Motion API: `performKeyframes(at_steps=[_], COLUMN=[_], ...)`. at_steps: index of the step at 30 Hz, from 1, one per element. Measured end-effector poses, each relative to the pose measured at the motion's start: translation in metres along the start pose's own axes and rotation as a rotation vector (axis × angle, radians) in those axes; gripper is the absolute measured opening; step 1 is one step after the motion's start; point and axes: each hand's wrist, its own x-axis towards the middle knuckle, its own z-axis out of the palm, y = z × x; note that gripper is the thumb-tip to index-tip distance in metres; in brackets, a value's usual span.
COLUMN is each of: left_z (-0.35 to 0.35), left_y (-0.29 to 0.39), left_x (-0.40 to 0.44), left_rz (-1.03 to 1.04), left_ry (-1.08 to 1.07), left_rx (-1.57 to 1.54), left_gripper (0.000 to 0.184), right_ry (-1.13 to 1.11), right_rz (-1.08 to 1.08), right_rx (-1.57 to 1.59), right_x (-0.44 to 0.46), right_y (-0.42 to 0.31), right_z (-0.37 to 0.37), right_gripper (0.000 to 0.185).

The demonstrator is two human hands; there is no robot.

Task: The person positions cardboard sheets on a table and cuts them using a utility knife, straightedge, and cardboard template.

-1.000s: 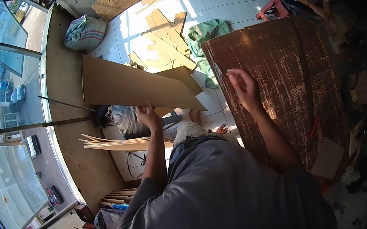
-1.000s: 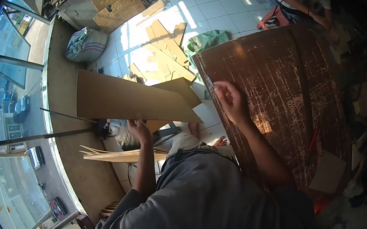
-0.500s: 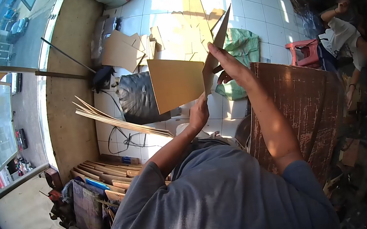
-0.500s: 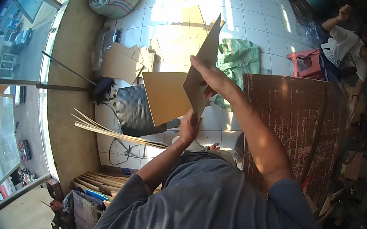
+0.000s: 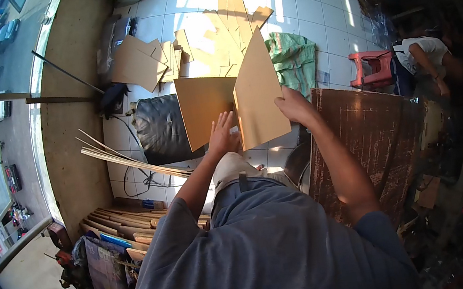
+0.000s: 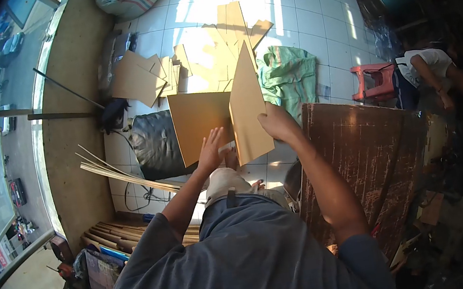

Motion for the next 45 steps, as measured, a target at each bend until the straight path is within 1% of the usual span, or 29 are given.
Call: performKeyframes(at_steps=[1,2,4,5,7,8,10,12,14,16,18,20,22,23,24,26,27,28,30,31,32,34,35,36,38,39,40,41,45], left_z=[0.006,0.009,-0.025,-0.026,-0.013,-0.005,0.005,0.007,0.000,-0.021,-0.041,-0.033,-0.023,-0.018,0.009,0.031,0.028,0.027,0.024,0.024,0.020,0.028,0.036,0.030,0.014,0.009,0.004,-0.004,-0.018], left_y=[-0.036,-0.068,-0.074,-0.089,-0.121,-0.132,-0.140,-0.133,-0.116,-0.076,-0.024,0.004,0.024,0.031,0.015,0.004,0.015,0.014,0.010,0.012,0.009,-0.012,-0.023,-0.025,-0.029,-0.036,-0.043,-0.052,-0.091], left_x=[0.005,0.009,0.010,0.012,0.017,0.021,0.027,0.037,0.042,0.051,0.049,0.044,0.041,0.040,0.041,0.044,0.046,0.050,0.062,0.065,0.070,0.079,0.079,0.078,0.073,0.069,0.066,0.059,0.020], left_rz=[-0.121,-0.243,-0.539,-0.531,-0.881,-0.872,-0.804,-0.774,-0.756,-0.600,-0.459,-0.348,-0.308,-0.305,-0.242,-0.336,-0.514,-0.513,-0.500,-0.510,-0.510,-0.523,-0.454,-0.452,-0.518,-0.527,-0.534,-0.553,-0.476], left_ry=[0.211,0.420,0.584,0.582,0.288,0.283,0.182,0.202,0.233,0.307,0.307,0.312,0.268,0.221,0.196,0.056,0.005,0.004,-0.044,-0.003,0.001,-0.041,0.090,0.094,0.115,0.142,0.166,0.217,0.319], left_rx=[0.014,0.026,0.120,0.122,-0.183,-0.182,-0.155,-0.171,-0.183,-0.246,-0.267,-0.265,-0.338,-0.345,-0.373,-0.678,-1.017,-1.015,-0.707,-0.582,-0.578,-0.279,-0.104,-0.102,-0.073,-0.052,-0.029,-0.153,-0.091], left_gripper=[0.080,0.078,0.068,0.068,0.054,0.054,0.040,0.035,0.031,0.026,0.027,0.026,0.027,0.030,0.036,0.048,0.060,0.060,0.069,0.067,0.067,0.058,0.042,0.042,0.033,0.032,0.032,0.032,0.033], right_ry=[-0.111,-0.102,-0.101,-0.066,-0.066,-0.070,-0.065,0.000,-0.007,-0.006,-0.018,-0.050,-0.079,-0.138,-0.199,-0.224,-0.266,-0.377,-0.601,-0.556,-0.533,-0.440,-0.371,-0.369,-0.451,-0.446,-0.518,-0.585,-0.533], right_rz=[0.141,0.148,0.191,0.186,0.200,0.208,0.217,0.151,0.160,0.172,0.130,0.140,0.140,0.109,0.077,0.161,0.137,0.256,0.494,0.284,0.176,-0.110,-0.288,-0.292,-0.087,-0.084,0.082,0.248,0.193], right_rx=[0.052,0.057,-0.028,-0.079,-0.094,-0.112,-0.134,-0.113,-0.101,-0.081,-0.043,-0.008,0.028,0.128,0.228,0.326,0.517,0.524,0.496,0.491,0.489,0.449,0.410,0.410,0.357,0.362,0.515,0.669,0.663], right_x=[-0.003,-0.005,-0.008,-0.010,-0.012,-0.012,-0.009,-0.007,-0.002,0.005,0.009,0.015,0.019,0.017,0.015,0.016,0.017,0.013,0.004,0.004,0.005,0.008,0.008,0.007,-0.003,-0.008,-0.011,-0.015,-0.042], right_y=[-0.005,-0.005,0.000,0.003,0.005,0.007,0.018,0.031,0.035,0.040,0.044,0.044,0.043,0.042,0.042,0.073,0.086,0.068,0.026,0.044,0.059,0.097,0.105,0.102,0.085,0.079,0.075,0.072,0.067], right_z=[0.001,0.004,0.017,0.022,0.030,0.033,0.043,0.053,0.060,0.069,0.082,0.099,0.109,0.114,0.120,0.170,0.191,0.171,0.127,0.148,0.170,0.223,0.236,0.232,0.213,0.203,0.194,0.183,0.134], right_gripper=[0.041,0.041,0.041,0.038,0.036,0.034,0.031,0.026,0.026,0.027,0.026,0.024,0.023,0.027,0.033,0.052,0.057,0.059,0.065,0.066,0.066,0.063,0.060,0.060,0.050,0.050,0.045,0.041,0.037])
